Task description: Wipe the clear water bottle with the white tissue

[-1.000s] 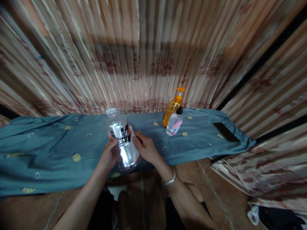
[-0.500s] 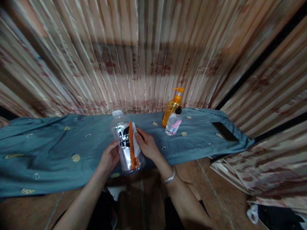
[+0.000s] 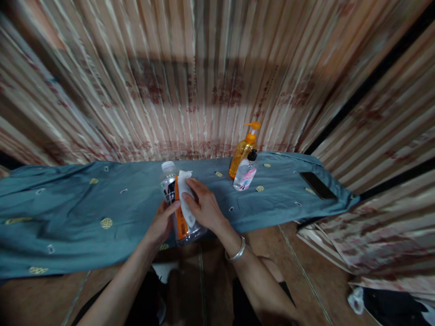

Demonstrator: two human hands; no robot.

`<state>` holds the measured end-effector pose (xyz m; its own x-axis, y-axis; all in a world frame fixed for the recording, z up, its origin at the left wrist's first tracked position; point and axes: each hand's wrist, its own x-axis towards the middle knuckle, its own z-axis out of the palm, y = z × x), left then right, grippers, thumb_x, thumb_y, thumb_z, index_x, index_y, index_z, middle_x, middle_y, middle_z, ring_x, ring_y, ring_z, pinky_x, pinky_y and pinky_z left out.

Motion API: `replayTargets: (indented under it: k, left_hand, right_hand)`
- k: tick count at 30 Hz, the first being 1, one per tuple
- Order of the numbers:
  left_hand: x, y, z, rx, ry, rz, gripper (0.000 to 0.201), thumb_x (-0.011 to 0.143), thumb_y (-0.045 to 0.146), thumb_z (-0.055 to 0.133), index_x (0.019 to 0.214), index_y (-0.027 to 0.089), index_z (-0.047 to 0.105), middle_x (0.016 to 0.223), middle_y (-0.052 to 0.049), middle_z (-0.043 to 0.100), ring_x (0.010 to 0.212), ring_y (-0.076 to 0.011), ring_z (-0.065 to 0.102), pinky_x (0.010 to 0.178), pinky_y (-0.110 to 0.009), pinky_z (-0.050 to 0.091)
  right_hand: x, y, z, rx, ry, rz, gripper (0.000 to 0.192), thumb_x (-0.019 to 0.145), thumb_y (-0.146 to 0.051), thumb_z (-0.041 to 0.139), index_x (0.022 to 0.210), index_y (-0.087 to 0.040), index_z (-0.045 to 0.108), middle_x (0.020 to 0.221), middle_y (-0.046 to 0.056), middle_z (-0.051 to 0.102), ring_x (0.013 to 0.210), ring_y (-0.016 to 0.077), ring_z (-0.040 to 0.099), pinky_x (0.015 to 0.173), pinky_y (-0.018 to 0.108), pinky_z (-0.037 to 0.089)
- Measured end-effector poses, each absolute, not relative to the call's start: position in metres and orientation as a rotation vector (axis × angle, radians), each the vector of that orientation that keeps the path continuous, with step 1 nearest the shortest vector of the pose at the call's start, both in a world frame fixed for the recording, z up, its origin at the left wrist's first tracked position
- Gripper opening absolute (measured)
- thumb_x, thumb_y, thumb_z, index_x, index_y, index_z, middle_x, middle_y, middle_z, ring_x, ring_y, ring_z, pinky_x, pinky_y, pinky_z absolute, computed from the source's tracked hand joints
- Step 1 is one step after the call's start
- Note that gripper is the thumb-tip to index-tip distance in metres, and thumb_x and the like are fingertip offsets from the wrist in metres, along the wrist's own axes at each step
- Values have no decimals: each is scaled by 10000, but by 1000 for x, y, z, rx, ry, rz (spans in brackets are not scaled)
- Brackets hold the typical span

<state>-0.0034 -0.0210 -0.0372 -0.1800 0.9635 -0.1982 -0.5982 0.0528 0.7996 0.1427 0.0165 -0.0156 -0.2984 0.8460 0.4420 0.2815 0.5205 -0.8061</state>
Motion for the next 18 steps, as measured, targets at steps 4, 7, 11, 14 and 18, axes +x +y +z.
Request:
replayTargets:
  k: [4,7,11,14,18]
  left_hand:
    - [-6,-22,-30,524,940,1464,461,477,248,944,872,167,719,833,-48,789,750,-250,741,776,-376,580]
    - [-19,-18,-24,512,943,1501,391,482,265,941,790,179,717,751,-18,771,688,-215,722,747,-345,577]
    - [-38,-12,-15,490,971,1619,429,436,331,965,746,165,721,693,-11,755,606,-179,681,683,-312,571]
    - [-47,-10,-9,481,1011,1720,461,397,331,975,721,163,693,674,6,744,566,-148,652,629,-276,553]
    - [-50,-7,-9,525,1059,1880,528,395,255,961,813,191,644,696,45,732,616,-140,662,675,-268,552]
  right_hand:
    - [149,29,-22,-978,-1658,1079,410,934,-525,611,1215,-258,743,1269,51,752,1215,264,672,1105,426,485]
    - [152,33,-33,-982,-1513,1449,369,863,-580,688,918,-231,795,862,19,779,861,241,709,879,392,564]
    - [146,28,-49,-987,-1389,1657,427,842,-595,710,699,-193,741,608,-7,666,602,169,593,657,316,528]
    - [137,22,-58,-993,-1243,1791,404,863,-552,702,760,-164,747,665,12,691,610,146,589,627,288,524]
    - [119,14,-67,-998,-1022,1953,295,948,-408,576,920,-165,740,859,71,750,734,177,670,622,292,546]
